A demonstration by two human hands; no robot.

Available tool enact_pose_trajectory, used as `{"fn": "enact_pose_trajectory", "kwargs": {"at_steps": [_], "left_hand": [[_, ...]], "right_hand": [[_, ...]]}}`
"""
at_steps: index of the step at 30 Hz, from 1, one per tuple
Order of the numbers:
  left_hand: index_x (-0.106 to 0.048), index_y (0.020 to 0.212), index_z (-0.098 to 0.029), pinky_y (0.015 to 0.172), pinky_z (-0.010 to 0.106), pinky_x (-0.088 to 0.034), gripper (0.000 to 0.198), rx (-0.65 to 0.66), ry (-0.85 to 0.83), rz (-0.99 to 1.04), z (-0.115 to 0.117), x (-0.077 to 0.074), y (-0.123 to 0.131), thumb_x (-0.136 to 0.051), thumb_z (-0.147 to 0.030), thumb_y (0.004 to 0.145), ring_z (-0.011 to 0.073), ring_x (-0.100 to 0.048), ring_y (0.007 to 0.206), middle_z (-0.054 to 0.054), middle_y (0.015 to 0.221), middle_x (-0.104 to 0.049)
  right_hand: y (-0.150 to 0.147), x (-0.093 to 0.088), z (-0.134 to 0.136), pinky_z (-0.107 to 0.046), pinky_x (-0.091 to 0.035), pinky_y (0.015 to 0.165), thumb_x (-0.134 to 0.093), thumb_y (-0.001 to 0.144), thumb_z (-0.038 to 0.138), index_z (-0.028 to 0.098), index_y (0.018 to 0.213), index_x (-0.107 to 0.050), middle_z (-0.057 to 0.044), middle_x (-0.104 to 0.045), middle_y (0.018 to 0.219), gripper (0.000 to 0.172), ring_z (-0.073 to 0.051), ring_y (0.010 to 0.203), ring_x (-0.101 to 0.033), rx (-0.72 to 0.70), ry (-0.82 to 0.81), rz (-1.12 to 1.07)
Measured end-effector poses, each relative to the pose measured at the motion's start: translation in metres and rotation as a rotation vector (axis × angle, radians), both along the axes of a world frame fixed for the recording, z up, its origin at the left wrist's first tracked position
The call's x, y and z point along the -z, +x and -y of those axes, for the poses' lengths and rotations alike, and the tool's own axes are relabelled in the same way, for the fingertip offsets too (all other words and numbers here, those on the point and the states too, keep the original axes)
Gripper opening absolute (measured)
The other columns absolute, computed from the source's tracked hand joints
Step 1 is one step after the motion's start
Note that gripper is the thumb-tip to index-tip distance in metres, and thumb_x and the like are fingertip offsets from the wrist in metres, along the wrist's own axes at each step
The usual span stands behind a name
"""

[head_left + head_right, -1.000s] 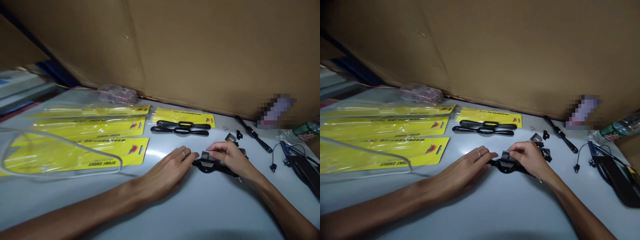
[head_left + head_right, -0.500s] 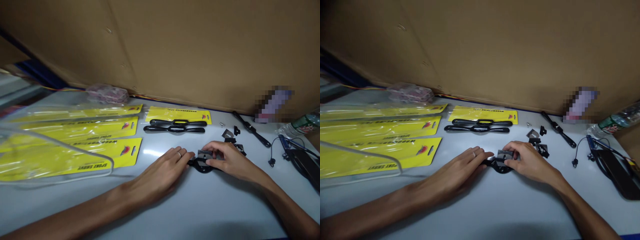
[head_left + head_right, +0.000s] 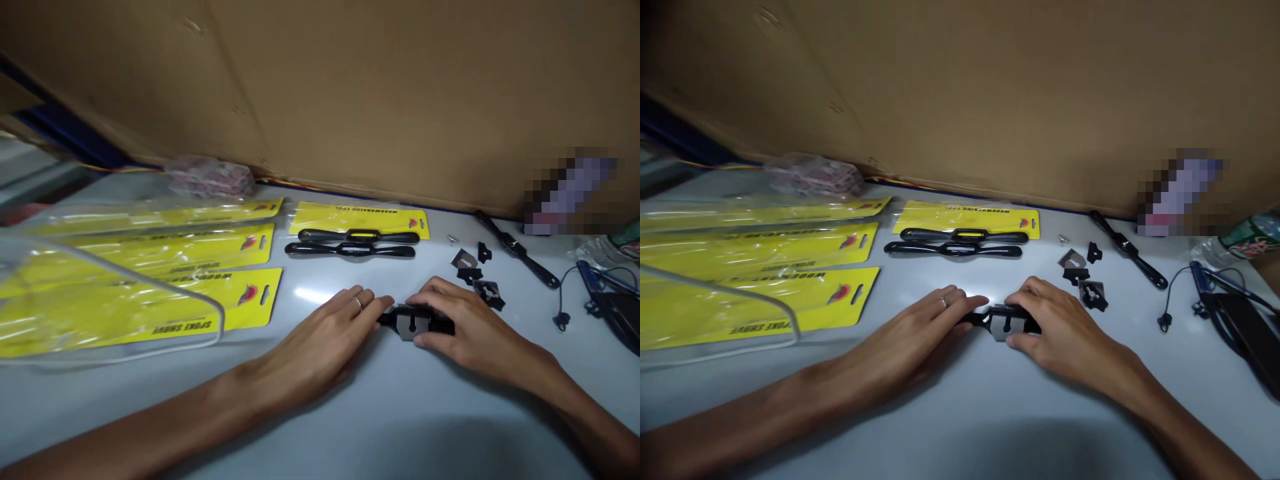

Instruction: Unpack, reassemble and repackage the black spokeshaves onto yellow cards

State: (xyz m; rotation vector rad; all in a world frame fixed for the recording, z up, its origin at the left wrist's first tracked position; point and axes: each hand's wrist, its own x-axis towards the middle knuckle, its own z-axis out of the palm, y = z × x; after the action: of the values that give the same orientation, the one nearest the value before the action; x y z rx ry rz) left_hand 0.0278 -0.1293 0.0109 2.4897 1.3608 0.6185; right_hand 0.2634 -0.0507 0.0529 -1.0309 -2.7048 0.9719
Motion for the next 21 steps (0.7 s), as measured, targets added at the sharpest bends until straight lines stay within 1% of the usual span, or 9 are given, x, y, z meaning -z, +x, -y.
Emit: {"fn": "enact_pose_trajectory", "kwargs": {"at_steps": [4,8,12,14,16,21], "left_hand": [[-0.050,0.134,-0.018,0.078,0.035,-0.055,0.051,0.029,0.051,-0.026,0.000,-0.002,-0.001,-0.043,0.002,0.087,0.0230,-0.059,0.090,0.008,0.103,-0.062],[-0.046,0.145,-0.021,0.082,0.033,-0.056,0.066,0.086,0.105,-0.031,0.001,0.000,-0.003,-0.041,0.005,0.085,0.0210,-0.058,0.095,0.009,0.110,-0.059],[-0.052,0.143,-0.026,0.084,0.031,-0.055,0.073,0.088,0.101,0.039,0.002,0.006,-0.005,-0.042,0.008,0.080,0.0193,-0.058,0.099,0.008,0.113,-0.057],[-0.055,0.142,-0.028,0.082,0.029,-0.055,0.072,0.102,0.099,0.056,0.001,0.007,-0.006,-0.042,0.007,0.081,0.0179,-0.059,0.096,0.007,0.112,-0.057],[-0.059,0.140,-0.029,0.081,0.029,-0.056,0.065,0.098,0.106,0.065,0.001,0.005,-0.006,-0.043,0.005,0.086,0.0173,-0.059,0.095,0.007,0.111,-0.058],[-0.064,0.136,-0.028,0.078,0.026,-0.057,0.054,0.112,0.066,0.039,-0.001,-0.003,-0.005,-0.048,0.000,0.093,0.0161,-0.062,0.093,0.007,0.107,-0.061]], "right_hand": [[0.002,0.003,0.002,-0.043,-0.051,0.092,-0.072,0.092,0.022,0.018,0.120,-0.066,-0.008,-0.063,0.114,0.029,-0.025,0.106,-0.061,-0.044,0.104,0.003],[0.004,0.004,0.005,-0.045,-0.054,0.085,-0.067,0.095,0.025,0.016,0.120,-0.067,-0.010,-0.064,0.110,0.026,-0.027,0.097,-0.062,-0.107,0.224,0.025],[0.004,0.005,0.007,-0.045,-0.055,0.080,-0.067,0.095,0.025,0.014,0.119,-0.067,-0.011,-0.064,0.108,0.027,-0.026,0.093,-0.063,-0.128,0.250,0.012],[0.004,0.005,0.008,-0.045,-0.056,0.080,-0.068,0.094,0.025,0.014,0.119,-0.067,-0.011,-0.064,0.109,0.027,-0.026,0.094,-0.063,-0.128,0.251,0.006],[0.003,0.005,0.008,-0.046,-0.056,0.080,-0.069,0.094,0.026,0.013,0.119,-0.068,-0.011,-0.065,0.109,0.028,-0.027,0.094,-0.063,-0.128,0.266,0.014],[0.003,0.006,0.008,-0.046,-0.057,0.079,-0.070,0.092,0.027,0.014,0.116,-0.068,-0.011,-0.065,0.107,0.028,-0.028,0.093,-0.063,-0.121,0.277,0.013]]}}
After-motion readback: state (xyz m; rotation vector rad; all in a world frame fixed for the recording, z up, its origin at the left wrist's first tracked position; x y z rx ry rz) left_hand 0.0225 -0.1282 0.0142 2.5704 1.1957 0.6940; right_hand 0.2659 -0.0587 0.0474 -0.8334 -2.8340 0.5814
